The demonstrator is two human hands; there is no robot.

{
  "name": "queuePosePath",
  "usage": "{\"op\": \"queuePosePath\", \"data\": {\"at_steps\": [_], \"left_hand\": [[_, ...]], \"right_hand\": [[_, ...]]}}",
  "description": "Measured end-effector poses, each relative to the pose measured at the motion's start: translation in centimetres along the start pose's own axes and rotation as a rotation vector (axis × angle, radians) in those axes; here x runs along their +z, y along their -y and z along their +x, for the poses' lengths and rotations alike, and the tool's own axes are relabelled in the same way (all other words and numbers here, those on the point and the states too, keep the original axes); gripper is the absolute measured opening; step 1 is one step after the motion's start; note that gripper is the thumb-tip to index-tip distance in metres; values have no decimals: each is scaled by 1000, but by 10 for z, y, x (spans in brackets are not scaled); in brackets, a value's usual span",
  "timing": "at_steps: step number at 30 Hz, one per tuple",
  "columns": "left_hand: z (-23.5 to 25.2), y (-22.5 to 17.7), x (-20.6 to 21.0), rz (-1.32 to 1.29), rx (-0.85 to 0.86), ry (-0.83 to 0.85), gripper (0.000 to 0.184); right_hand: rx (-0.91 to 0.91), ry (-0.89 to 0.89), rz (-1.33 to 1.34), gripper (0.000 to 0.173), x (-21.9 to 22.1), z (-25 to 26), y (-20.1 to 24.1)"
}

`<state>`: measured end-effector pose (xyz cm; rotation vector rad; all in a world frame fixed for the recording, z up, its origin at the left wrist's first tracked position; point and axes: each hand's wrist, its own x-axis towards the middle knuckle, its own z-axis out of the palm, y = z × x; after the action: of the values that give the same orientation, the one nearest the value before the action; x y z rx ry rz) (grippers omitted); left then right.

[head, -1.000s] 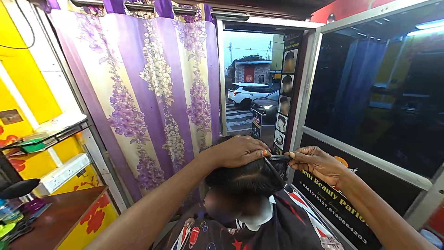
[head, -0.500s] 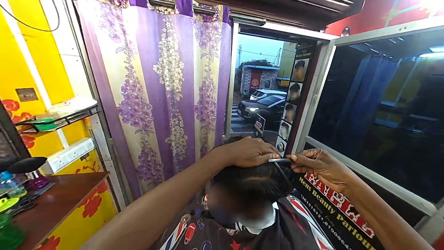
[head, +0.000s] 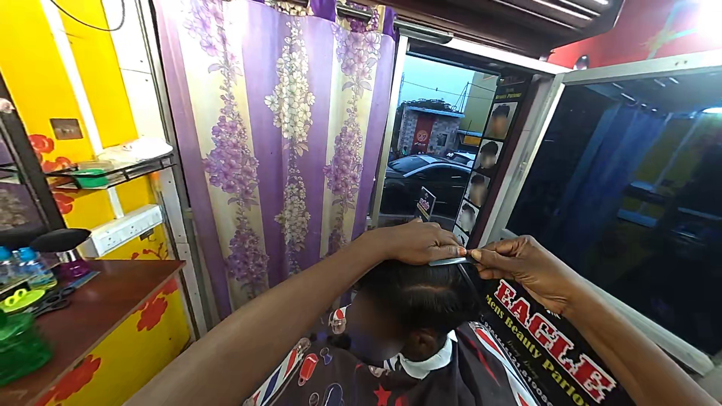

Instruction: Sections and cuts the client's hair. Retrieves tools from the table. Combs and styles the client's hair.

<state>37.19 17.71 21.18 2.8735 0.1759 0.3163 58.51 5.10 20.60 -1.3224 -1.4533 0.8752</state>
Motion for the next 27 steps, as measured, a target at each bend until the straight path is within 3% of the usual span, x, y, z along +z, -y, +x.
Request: {"op": "queuePosePath", "data": {"at_steps": [11,27], "left_hand": [[3,-3,1,19,0,4,48],[4,-6,1,5,-9,-7,48]], "right_hand": [[-21,-70,-37,13,-13,-12,-3],[-103,-190,-192,9,21,-22,10]]}}
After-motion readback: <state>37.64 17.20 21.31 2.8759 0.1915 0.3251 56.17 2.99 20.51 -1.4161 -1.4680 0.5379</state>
